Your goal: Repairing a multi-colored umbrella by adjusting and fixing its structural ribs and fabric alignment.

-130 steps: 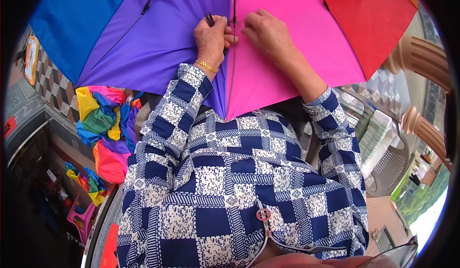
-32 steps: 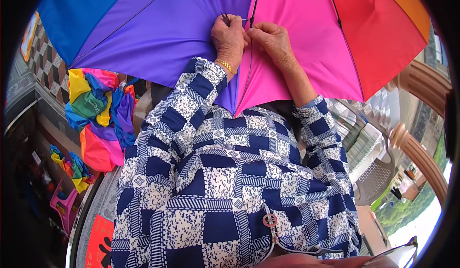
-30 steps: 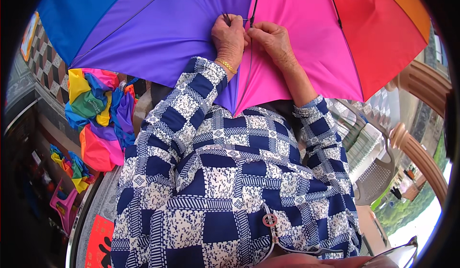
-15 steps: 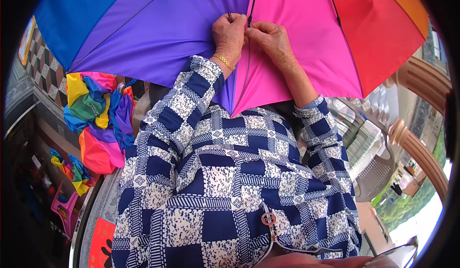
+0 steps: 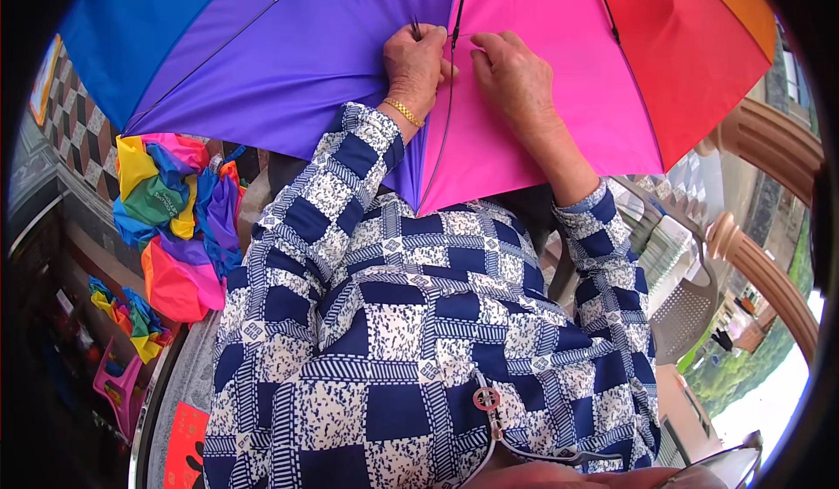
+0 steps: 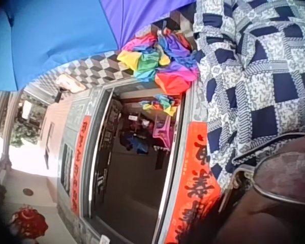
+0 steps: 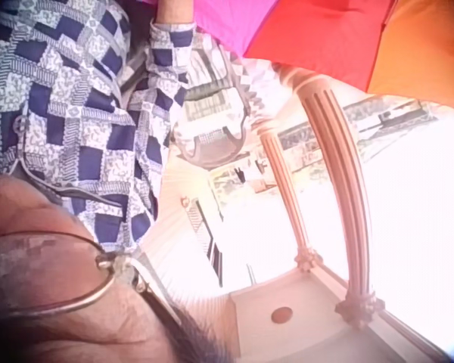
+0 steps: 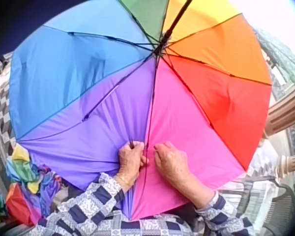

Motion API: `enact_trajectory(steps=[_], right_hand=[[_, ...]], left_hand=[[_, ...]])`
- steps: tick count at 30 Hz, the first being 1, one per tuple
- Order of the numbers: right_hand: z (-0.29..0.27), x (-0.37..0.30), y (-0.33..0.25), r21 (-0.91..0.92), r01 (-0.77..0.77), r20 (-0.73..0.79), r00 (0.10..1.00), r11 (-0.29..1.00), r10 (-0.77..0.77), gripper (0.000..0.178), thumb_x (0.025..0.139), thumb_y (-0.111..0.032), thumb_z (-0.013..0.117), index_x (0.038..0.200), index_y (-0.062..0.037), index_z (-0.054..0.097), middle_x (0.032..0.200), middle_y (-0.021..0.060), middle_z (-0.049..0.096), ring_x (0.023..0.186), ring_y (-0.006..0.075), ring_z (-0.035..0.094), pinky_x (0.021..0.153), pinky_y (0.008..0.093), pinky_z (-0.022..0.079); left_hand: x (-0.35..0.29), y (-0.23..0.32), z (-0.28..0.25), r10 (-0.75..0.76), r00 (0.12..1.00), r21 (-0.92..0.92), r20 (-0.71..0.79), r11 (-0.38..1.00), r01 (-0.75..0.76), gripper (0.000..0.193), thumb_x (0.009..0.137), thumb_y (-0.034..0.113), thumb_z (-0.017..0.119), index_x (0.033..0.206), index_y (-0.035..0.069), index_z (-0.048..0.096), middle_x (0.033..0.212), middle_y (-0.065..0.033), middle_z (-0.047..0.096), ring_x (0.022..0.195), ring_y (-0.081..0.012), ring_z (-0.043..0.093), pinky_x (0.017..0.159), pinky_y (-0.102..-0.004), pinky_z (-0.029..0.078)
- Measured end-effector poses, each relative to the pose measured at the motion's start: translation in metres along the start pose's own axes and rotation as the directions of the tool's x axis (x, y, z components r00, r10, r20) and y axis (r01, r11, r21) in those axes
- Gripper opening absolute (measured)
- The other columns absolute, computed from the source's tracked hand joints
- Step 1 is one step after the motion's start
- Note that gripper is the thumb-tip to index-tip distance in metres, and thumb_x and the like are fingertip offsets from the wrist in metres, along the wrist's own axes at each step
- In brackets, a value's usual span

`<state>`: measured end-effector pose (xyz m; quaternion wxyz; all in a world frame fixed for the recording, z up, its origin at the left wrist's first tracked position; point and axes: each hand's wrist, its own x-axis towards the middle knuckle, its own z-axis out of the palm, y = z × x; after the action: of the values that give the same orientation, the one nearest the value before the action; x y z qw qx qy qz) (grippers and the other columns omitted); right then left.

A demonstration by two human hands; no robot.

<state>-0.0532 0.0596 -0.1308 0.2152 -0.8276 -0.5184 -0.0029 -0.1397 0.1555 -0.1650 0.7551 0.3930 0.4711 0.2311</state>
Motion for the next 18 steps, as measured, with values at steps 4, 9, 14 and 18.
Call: enact_trajectory(steps=[4,9,14,18], right_hand=[[0.009,0.007,0.005,-0.030,0.003,0.005,1.000,1.000,-0.003,0.014,0.078,-0.017,0.058,0.088,-0.0074,0.060,0.077,0.0118,0.060,0.067,0.0324,0.061,0.059,0.0434,0.050],[0.012,0.007,0.007,-0.052,-0.016,0.041,0.999,0.999,0.018,0.013,0.079,-0.017,0.057,0.087,-0.0070,0.060,0.077,0.0124,0.060,0.068,0.0327,0.061,0.059,0.0432,0.050],[0.011,0.003,0.007,0.004,-0.070,0.073,0.995,0.998,0.070,0.014,0.079,-0.017,0.056,0.087,-0.0069,0.060,0.078,0.0124,0.061,0.071,0.0325,0.061,0.062,0.0431,0.049],[0.012,-0.001,0.006,0.055,-0.105,0.095,0.990,0.993,0.100,0.014,0.080,-0.018,0.055,0.086,-0.0070,0.061,0.079,0.0122,0.061,0.074,0.0321,0.061,0.064,0.0429,0.049]], left_hand=[[-0.001,0.000,0.000,-0.012,1.000,0.005,0.024,1.000,0.012,0.010,0.084,0.011,0.059,0.080,0.002,0.056,0.056,0.0000,0.048,0.040,-0.0122,0.051,0.035,-0.0227,0.038],[0.000,0.000,0.000,-0.005,0.999,0.004,0.037,1.000,0.005,0.010,0.083,0.010,0.059,0.080,0.002,0.056,0.056,0.0000,0.048,0.040,-0.0121,0.051,0.036,-0.0229,0.038],[0.000,0.000,-0.001,-0.008,1.000,-0.008,0.024,1.000,0.008,0.010,0.083,0.010,0.059,0.080,0.001,0.056,0.056,0.0000,0.048,0.040,-0.0117,0.051,0.036,-0.0230,0.039],[0.000,0.000,0.000,-0.018,0.999,-0.039,0.031,0.999,0.019,0.010,0.083,0.010,0.059,0.080,0.001,0.056,0.056,0.0000,0.048,0.040,-0.0116,0.051,0.036,-0.0230,0.040]])
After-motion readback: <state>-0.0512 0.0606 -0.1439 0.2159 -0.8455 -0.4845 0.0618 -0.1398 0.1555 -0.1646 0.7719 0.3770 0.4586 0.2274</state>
